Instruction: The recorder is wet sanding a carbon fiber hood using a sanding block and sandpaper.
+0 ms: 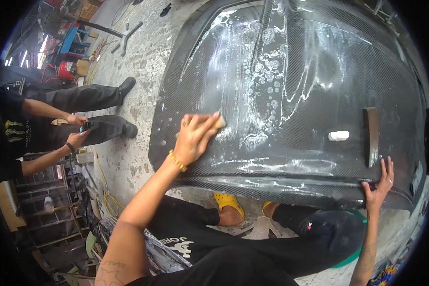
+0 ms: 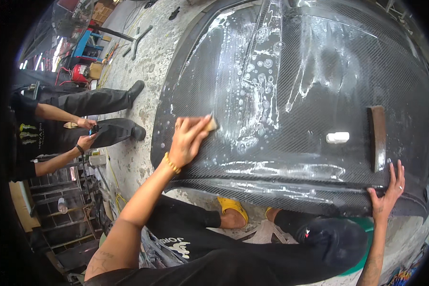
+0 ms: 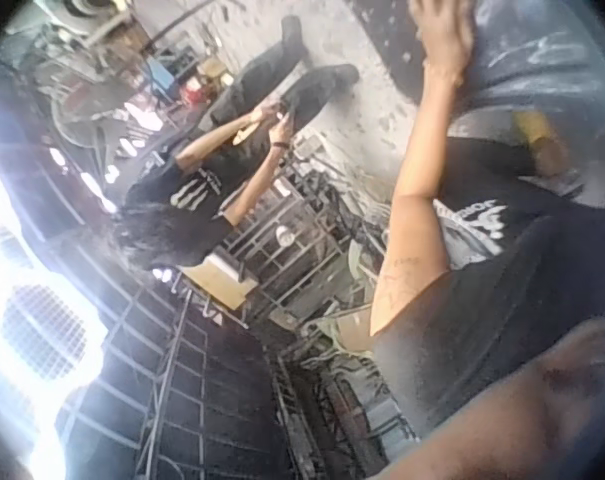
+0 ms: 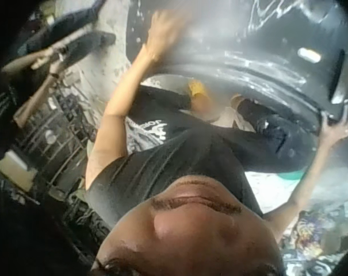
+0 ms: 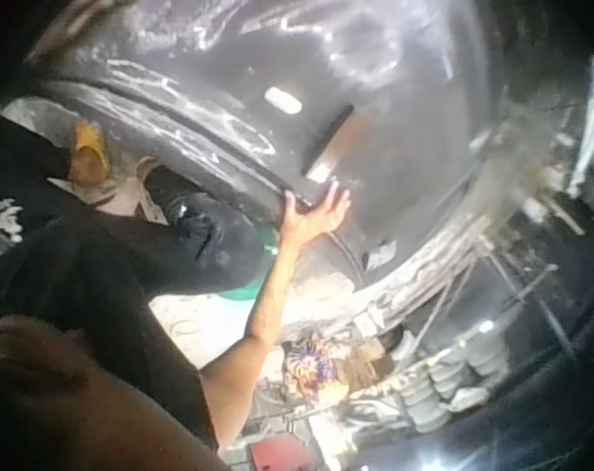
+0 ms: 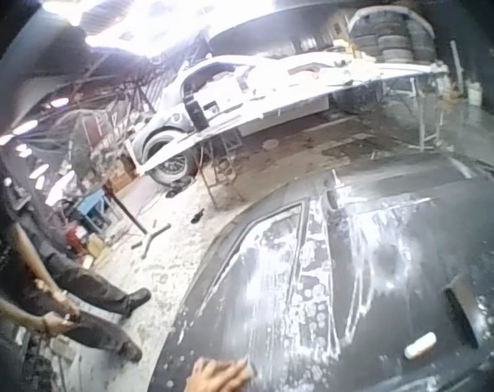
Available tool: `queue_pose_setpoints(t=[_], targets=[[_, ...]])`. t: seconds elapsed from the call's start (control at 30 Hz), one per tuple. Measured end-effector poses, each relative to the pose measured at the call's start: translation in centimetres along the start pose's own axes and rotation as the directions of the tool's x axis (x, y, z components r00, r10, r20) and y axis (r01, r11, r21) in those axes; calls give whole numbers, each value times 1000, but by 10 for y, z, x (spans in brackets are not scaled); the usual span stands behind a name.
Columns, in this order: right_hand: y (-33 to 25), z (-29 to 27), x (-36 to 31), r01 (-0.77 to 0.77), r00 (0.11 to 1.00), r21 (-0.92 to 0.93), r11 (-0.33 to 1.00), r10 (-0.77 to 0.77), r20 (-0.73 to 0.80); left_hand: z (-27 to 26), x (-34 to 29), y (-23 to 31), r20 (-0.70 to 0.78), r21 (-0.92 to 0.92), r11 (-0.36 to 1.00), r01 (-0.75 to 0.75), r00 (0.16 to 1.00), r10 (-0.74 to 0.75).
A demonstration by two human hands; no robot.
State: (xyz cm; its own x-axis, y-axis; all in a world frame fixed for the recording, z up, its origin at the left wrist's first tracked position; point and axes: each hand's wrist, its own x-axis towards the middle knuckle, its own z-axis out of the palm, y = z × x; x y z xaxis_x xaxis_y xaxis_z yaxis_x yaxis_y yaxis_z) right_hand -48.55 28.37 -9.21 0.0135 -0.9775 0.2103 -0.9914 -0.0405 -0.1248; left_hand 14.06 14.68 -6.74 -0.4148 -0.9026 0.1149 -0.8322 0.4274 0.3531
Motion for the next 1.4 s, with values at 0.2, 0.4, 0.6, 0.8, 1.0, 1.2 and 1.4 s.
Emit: queue_pose_setpoints(t=[0.2,0.4,0.6,0.8,1.0,1.2,1.4], targets=[[0,3,11,26,1000,39,999,-26,-18,12,184,-79,-275,104,991,-82,955,108],[-6,22,11,9,1000,57,998,-10,20,23,209,-119,-370,167,964,204,920,-131],[4,2,3,49,998,19,999,-49,-40,-1,15,-61,-222,59,986,154,965,-137],[-4,15,15,30,999,56,998,-28,-32,10,199,-131,-326,436,877,202,944,-55],[-5,14,12,-14,999,29,999,14,31,32,217,-126,-434,332,911,244,897,-82],[-2,8,6,13,1000,28,1000,-13,9,2,39,-90,-426,206,966,156,903,-55],[1,14,13,54,998,39,998,-53,-17,24,264,-138,-489,324,938,125,871,53]])
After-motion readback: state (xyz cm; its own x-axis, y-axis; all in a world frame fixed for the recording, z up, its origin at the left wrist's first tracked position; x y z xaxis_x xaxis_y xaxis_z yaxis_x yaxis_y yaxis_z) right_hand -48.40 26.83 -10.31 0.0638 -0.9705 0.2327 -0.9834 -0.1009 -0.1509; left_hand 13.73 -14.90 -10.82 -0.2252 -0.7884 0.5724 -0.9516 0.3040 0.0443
